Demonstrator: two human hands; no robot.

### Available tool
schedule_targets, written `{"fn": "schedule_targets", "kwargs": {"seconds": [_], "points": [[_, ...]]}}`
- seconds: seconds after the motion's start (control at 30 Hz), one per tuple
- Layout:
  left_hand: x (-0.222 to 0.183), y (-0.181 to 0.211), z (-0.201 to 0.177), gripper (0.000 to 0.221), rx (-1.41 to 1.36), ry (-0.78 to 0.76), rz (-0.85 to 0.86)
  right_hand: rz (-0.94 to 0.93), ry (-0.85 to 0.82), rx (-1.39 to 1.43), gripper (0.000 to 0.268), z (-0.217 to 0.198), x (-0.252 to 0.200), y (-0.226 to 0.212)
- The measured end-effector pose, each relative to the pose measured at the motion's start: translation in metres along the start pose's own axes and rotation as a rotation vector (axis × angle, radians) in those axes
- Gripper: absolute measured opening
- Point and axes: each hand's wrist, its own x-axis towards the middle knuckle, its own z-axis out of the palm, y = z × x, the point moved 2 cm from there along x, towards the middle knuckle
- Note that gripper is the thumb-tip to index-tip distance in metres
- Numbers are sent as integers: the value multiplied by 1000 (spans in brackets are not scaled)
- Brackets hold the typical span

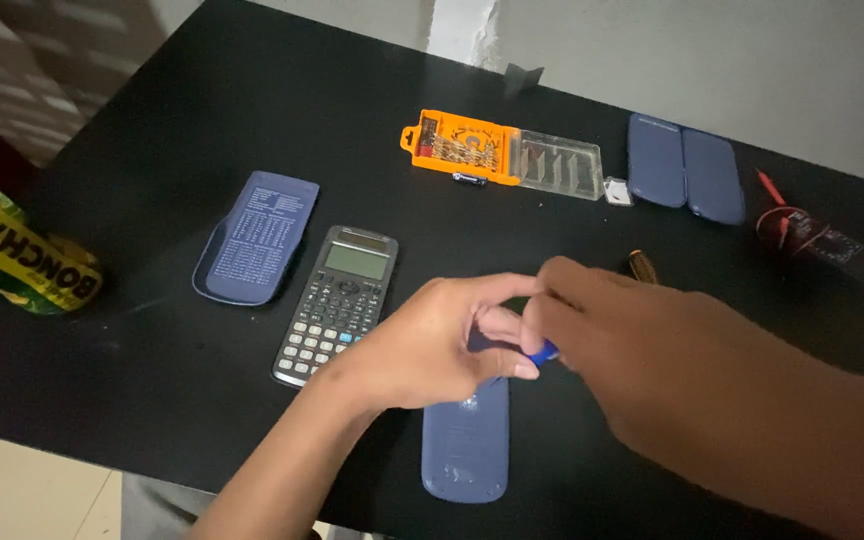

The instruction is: Screwing small screws into the back of a blue electronic device using a manual screwdriver on a repair bench.

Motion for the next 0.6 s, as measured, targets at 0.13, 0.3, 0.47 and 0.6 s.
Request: {"fn": "schedule_targets", "kwargs": {"seconds": [0.13,0.3,0.47,0.6], "points": [[2,-3,3,38,97,131,19,-515,566,-319,23,17,3,0],[-1,-19,10,105,131,164,122,-128,146,-33,43,15,5,7],[-46,-19,36,124,278,152,-165,-296,264,98,59,5,-7,6],[-77,-53,57,125,431,258,-499,-273,364,150,55,-7,-18,10]]}}
